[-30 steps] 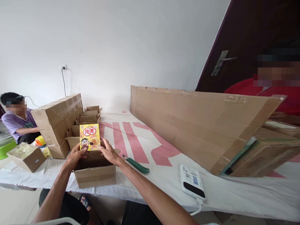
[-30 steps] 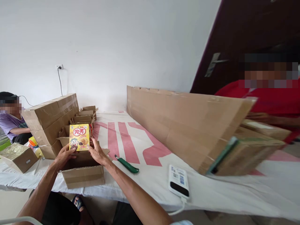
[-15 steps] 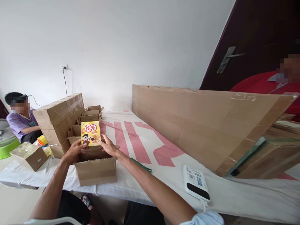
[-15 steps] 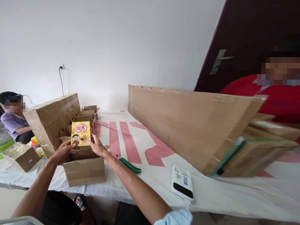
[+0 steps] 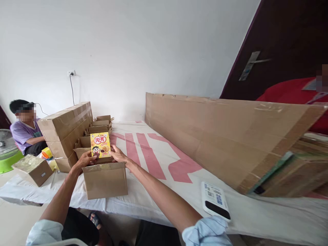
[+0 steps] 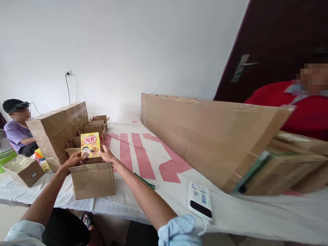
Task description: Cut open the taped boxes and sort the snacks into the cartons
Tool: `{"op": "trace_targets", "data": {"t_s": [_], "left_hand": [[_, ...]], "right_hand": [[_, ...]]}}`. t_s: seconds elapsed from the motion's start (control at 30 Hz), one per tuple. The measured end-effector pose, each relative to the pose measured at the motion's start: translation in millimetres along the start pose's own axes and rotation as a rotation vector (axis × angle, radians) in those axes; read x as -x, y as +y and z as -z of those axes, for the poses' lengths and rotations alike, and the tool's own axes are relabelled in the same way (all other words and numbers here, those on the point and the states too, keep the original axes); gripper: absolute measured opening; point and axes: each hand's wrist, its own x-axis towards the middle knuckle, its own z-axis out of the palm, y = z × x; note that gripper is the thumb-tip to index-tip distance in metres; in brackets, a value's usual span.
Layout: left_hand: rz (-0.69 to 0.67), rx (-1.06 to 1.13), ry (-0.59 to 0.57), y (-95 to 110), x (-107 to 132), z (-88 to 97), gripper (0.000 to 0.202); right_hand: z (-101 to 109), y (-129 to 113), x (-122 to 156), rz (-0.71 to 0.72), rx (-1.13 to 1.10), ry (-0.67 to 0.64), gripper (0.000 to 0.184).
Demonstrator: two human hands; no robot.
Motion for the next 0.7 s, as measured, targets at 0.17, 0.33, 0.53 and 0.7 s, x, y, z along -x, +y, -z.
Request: {"op": "trace_targets", "data": {"t_s": [0.17,0.33,0.53,0.7], "left_hand": [[0.006,-0.003,-0.020,-3.0,-6.3,3.2,0.071],[0.008,-0.008,-0.025,-7.1,-8.6,4.4,0.074],[0.011,-0.019,-0.028,-7.8,-9.6,4.9,0.070],[0.013,-0.026,-0.020,-6.9,-9.9,4.9,0.068]], "right_hand": [[0.2,0.5,-4.2,-0.040,-0.011,0.015,0.059],[-0.8,2.9,-5.1,-0.080,-0.001,0.005,0.062],[-1.2,-0.3,-5.3,-0.091,0.008,-0.008,0.067],[-0.2,-4.3,-2.3,-0.090,0.025,-0.013,0.065]]}}
